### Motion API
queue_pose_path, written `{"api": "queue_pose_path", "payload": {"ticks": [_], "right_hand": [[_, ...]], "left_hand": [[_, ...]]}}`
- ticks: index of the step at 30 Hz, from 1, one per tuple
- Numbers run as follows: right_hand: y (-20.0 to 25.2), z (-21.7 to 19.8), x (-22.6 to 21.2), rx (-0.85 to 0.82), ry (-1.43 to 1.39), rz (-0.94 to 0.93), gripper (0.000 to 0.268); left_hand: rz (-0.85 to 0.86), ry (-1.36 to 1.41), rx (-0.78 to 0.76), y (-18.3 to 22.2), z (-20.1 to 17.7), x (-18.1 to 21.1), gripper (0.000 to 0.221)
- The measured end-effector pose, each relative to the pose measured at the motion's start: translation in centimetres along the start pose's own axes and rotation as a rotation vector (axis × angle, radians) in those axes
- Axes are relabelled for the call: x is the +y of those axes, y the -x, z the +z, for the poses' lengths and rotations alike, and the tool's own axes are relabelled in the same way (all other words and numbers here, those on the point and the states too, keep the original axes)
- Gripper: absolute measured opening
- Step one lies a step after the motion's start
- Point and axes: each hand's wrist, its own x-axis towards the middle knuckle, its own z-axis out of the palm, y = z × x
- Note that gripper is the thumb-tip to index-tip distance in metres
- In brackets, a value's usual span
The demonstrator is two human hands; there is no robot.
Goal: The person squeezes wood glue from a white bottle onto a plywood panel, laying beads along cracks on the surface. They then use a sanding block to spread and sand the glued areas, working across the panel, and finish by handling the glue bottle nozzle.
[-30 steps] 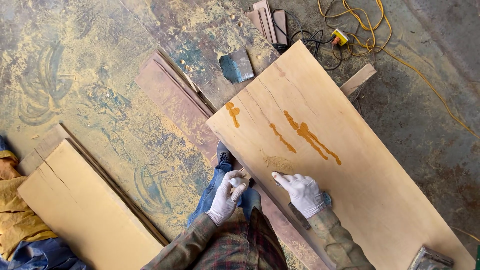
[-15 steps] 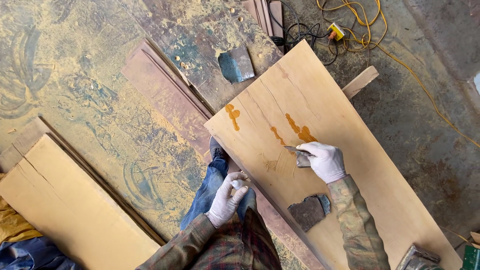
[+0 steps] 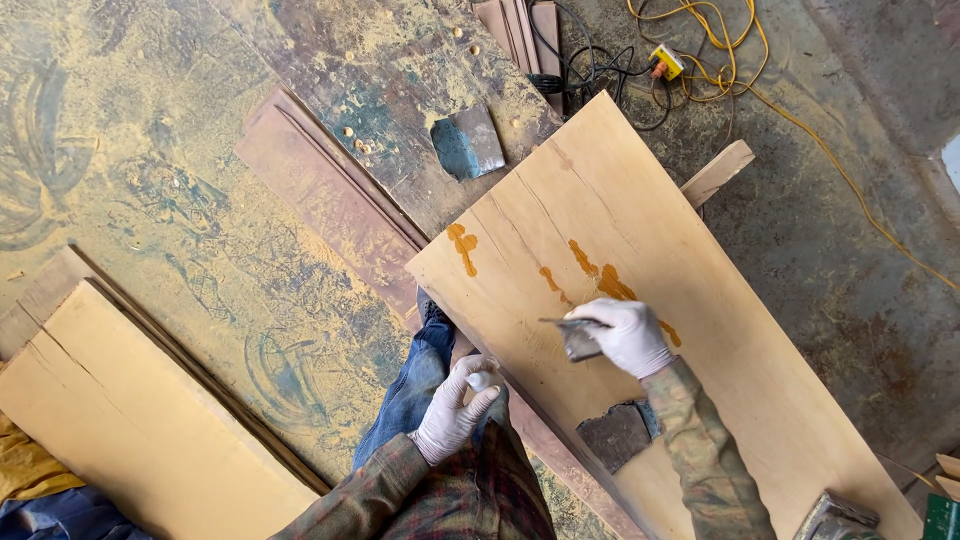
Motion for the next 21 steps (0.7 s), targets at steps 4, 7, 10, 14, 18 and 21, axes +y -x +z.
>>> {"api": "queue_pose_path", "payload": {"ticks": [4, 7, 10, 14, 18, 21], "right_hand": [[0.0, 3.1, -1.4, -0.102, -0.038, -0.118, 0.014], [-0.6, 0.2, 0.3, 0.093, 0.110, -0.011, 0.013], [0.3, -3.2, 1.0, 0.321, 0.178, 0.074, 0.014], [2.6, -0.1, -1.3, 0.090, -0.012, 0.034, 0.015], [2.5, -0.6, -0.1, 0.145, 0.039, 0.106, 0.016], [3.3, -4.3, 2.3, 0.304, 0.003, 0.139, 0.015]], "left_hand": [[0.015, 0.012, -0.002, -0.9, -0.3, 0.6, 0.038], [-0.034, -0.009, -0.008, -0.9, -0.4, 0.8, 0.037], [-0.017, -0.009, -0.008, -1.1, -0.5, 0.7, 0.038], [0.005, 0.018, 0.035, -1.2, 0.5, 0.3, 0.039], [0.033, -0.034, 0.024, -1.6, 2.1, 0.7, 0.042], [0.116, -0.061, -0.144, -1.9, 4.2, 0.4, 0.043]]}}
